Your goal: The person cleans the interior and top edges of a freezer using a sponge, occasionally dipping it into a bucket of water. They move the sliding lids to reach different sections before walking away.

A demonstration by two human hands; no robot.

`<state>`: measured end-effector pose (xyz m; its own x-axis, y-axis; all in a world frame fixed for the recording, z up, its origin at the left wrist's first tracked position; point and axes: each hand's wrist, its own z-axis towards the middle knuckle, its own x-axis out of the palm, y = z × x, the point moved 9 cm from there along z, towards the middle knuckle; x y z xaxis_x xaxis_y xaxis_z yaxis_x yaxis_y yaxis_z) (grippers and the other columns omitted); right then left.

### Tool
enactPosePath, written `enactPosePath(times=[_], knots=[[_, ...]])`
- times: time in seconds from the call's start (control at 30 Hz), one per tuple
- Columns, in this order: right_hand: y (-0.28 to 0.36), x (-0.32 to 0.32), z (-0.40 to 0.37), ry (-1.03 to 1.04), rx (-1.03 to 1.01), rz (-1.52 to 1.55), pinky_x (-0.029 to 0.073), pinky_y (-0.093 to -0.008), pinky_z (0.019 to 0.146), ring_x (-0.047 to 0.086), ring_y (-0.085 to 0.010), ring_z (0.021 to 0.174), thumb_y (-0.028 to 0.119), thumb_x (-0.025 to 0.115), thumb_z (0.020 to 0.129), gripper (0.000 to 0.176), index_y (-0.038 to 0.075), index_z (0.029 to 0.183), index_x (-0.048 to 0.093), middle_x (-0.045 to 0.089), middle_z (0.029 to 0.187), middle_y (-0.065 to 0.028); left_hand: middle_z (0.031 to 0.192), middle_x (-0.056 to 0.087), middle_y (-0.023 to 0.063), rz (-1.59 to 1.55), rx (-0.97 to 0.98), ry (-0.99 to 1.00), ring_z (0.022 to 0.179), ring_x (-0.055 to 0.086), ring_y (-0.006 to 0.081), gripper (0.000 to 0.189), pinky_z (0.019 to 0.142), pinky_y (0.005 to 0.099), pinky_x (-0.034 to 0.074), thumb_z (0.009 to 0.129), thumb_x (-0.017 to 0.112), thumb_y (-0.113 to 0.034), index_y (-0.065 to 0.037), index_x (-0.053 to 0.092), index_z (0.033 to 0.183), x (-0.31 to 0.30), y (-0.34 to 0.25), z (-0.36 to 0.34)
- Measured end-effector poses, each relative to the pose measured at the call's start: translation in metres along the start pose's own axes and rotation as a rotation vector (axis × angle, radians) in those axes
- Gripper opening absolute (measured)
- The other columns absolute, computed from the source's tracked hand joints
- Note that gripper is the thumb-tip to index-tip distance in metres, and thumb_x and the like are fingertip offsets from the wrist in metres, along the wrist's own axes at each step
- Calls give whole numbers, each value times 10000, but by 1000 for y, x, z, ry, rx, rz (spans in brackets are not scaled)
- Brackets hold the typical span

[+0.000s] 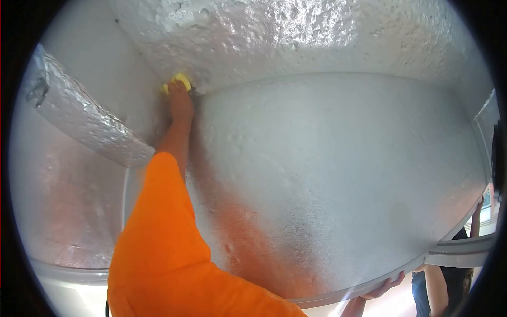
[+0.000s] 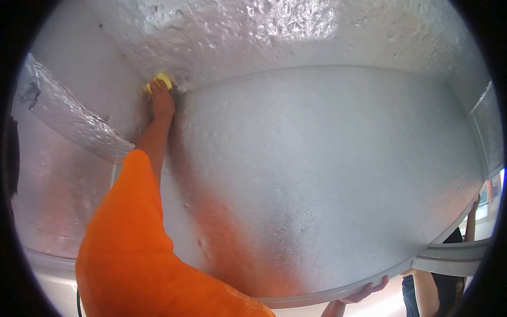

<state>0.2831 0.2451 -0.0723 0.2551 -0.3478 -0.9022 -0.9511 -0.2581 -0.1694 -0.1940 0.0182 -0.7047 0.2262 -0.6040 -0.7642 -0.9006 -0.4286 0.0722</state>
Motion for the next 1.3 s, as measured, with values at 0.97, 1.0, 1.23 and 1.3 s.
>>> enactPosePath(times=[0.97,1.0,1.23,1.3], knots=[[-10,-2,-10,47,18,-21,412,-658,927,241,-475,1319,718,319,810,755,254,1398,222,187,1411,-261,1213,394,261,-206,-765,471,1107,488,309,666,893,444,380,755,644,-322,-8,328,1250,13,-111,-11],[-10,0,-10,62,27,-4,410,-662,928,235,-476,1321,718,323,808,761,255,1403,220,179,1417,-260,1213,395,259,-220,-729,467,1116,478,304,666,888,443,375,749,655,-313,-19,331,1251,7,-128,-12],[-27,-6,-26,-43,43,65,398,-649,928,283,-483,1291,675,335,858,704,213,1386,270,213,1396,-298,1362,385,239,-286,-652,639,1257,383,379,649,954,532,330,785,516,-435,16,480,1251,33,-164,-7],[-22,-3,-21,-85,68,182,354,-599,979,258,-449,1301,583,363,882,651,166,1375,281,220,1401,-264,1265,512,199,-280,-414,603,1176,486,360,707,939,492,396,808,483,-532,40,532,1219,49,-170,3]])
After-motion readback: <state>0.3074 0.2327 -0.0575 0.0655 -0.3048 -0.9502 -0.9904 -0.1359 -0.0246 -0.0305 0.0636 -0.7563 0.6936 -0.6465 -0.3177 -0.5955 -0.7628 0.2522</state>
